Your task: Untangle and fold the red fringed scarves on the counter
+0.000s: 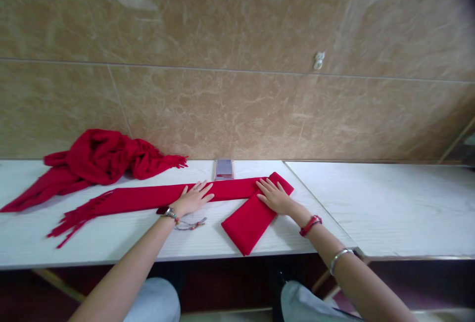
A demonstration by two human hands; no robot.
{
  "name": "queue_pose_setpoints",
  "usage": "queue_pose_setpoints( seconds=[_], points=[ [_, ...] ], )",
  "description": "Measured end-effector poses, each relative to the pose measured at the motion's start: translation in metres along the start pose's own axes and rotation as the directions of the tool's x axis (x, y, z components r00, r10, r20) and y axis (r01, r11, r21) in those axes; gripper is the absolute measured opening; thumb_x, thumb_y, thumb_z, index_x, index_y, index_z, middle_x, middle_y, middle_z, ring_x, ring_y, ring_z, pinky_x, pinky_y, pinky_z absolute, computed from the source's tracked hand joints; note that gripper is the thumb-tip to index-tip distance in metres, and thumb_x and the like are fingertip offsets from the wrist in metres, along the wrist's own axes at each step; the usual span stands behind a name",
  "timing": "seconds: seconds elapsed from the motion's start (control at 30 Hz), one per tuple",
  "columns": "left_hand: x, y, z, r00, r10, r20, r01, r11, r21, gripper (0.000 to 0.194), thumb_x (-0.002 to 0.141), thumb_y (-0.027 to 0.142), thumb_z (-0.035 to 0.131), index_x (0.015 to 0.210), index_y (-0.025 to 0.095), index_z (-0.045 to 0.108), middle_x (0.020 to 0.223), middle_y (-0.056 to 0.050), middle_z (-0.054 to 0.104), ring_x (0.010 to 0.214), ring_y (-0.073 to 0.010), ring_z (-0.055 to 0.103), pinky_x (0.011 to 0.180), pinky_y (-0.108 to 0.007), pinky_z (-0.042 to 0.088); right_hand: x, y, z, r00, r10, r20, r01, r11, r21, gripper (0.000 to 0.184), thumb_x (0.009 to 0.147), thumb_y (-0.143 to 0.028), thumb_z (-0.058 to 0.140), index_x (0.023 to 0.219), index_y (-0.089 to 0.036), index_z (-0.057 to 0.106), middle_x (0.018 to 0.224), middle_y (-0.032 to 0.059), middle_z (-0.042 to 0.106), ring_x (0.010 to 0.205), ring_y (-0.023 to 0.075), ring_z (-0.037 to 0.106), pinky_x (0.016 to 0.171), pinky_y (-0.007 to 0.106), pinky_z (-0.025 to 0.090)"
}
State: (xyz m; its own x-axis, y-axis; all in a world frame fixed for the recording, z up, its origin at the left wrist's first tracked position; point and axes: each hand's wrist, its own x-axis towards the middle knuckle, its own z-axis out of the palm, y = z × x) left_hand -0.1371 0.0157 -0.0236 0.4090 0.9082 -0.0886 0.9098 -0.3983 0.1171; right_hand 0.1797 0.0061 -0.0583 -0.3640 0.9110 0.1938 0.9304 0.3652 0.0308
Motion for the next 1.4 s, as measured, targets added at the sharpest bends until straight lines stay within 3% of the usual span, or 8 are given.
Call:
queue_pose_setpoints(
  seconds=[0.33,0.57,0.67,0.77,0.93,1.17,1.27,1.4],
  points=[
    [-0.013,-0.063,-0.004,1.0,0.009,-0.019,-0.008,0.998,0.058,0.051,0.089,0.041,0.026,0.139,0.026,0.023,0.146,-0.003,0.017,0.134,-0.0234,0.014,0.105,-0.047,0.014,-0.006,-0.001,-0.033,0.996,-0.084,-0.019,0.085,0.994,0.07,0.039,0.087,-0.027,0.039,0.123,-0.019,0.047,0.134,0.0099,0.043,0.13,0.0253,0.024,0.101,0.049,0.026],
    [-0.043,-0.108,-0.028,0.997,-0.055,-0.05,0.055,0.998,-0.001,0.051,0.082,0.045,0.036,0.127,0.023,0.046,0.141,-0.004,0.03,0.131,-0.0263,0.023,0.105,-0.042,0.016,0.004,-0.013,-0.029,0.997,-0.065,-0.052,0.077,0.956,0.282,0.054,0.084,-0.026,0.04,0.136,-0.015,0.028,0.141,0.0149,0.029,0.13,0.0246,0.025,0.102,0.045,0.029],
    [-0.035,-0.076,-0.044,0.986,0.02,-0.164,-0.023,1.0,-0.014,0.046,0.079,0.043,0.04,0.115,0.019,0.058,0.134,-0.007,0.043,0.124,-0.0237,0.035,0.103,-0.032,0.024,0.017,-0.013,-0.023,0.989,0.129,-0.068,-0.09,0.909,0.407,0.055,0.083,-0.025,0.045,0.134,-0.01,0.031,0.127,0.0186,0.047,0.115,0.0233,0.046,0.095,0.037,0.037],
    [-0.015,-0.015,-0.051,0.966,0.049,-0.255,-0.077,0.992,-0.101,0.041,0.083,0.036,0.033,0.103,0.016,0.062,0.113,-0.009,0.06,0.104,-0.0195,0.053,0.093,-0.026,0.035,0.029,-0.015,-0.026,0.966,0.257,-0.04,-0.216,0.877,0.428,0.052,0.08,-0.023,0.051,0.128,-0.008,0.04,0.113,0.0177,0.057,0.099,0.0223,0.056,0.087,0.034,0.043],
    [0.005,0.061,-0.039,0.998,0.033,-0.045,-0.04,0.983,-0.178,0.029,0.075,0.038,0.051,0.087,0.015,0.064,0.086,-0.007,0.067,0.075,-0.018,0.06,0.065,-0.023,0.041,0.033,-0.017,-0.039,0.986,0.131,-0.102,-0.086,0.929,0.359,0.047,0.078,-0.015,0.05,0.123,-0.005,0.046,0.119,0.0187,0.053,0.108,0.021,0.051,0.094,0.03,0.037],
    [0.01,0.08,-0.035,0.999,0.046,0.018,-0.042,0.985,-0.17,0.011,0.07,0.023,0.055,0.072,0.014,0.061,0.073,-0.003,0.065,0.064,-0.015,0.056,0.056,-0.022,0.035,0.026,-0.033,-0.04,0.984,-0.16,-0.079,0.173,0.968,0.183,0.064,0.072,0.002,0.031,0.13,-0.023,0.04,0.135,0.0047,0.041,0.128,0.0211,0.027,0.102,0.045,0.025],
    [0.01,0.089,-0.041,0.995,0.1,0.005,-0.096,0.965,-0.243,0.012,0.073,0.023,0.053,0.076,0.014,0.059,0.08,-0.004,0.064,0.07,-0.0159,0.056,0.059,-0.022,0.038,0.03,-0.04,-0.043,0.983,-0.172,-0.061,0.178,0.976,0.126,0.058,0.07,0.003,0.034,0.119,-0.023,0.051,0.119,0.0071,0.054,0.12,0.0226,0.037,0.099,0.048,0.025],
    [0.01,0.102,-0.047,0.985,0.155,-0.081,-0.175,0.874,-0.452,0.018,0.078,0.028,0.05,0.087,0.014,0.057,0.09,-0.005,0.064,0.08,-0.017,0.058,0.067,-0.023,0.042,0.04,-0.021,-0.05,0.983,-0.119,-0.143,0.146,0.969,0.198,0.044,0.061,0.005,0.036,0.089,-0.014,0.064,0.101,0.0114,0.058,0.1,0.0207,0.05,0.088,0.034,0.039]
  ],
)
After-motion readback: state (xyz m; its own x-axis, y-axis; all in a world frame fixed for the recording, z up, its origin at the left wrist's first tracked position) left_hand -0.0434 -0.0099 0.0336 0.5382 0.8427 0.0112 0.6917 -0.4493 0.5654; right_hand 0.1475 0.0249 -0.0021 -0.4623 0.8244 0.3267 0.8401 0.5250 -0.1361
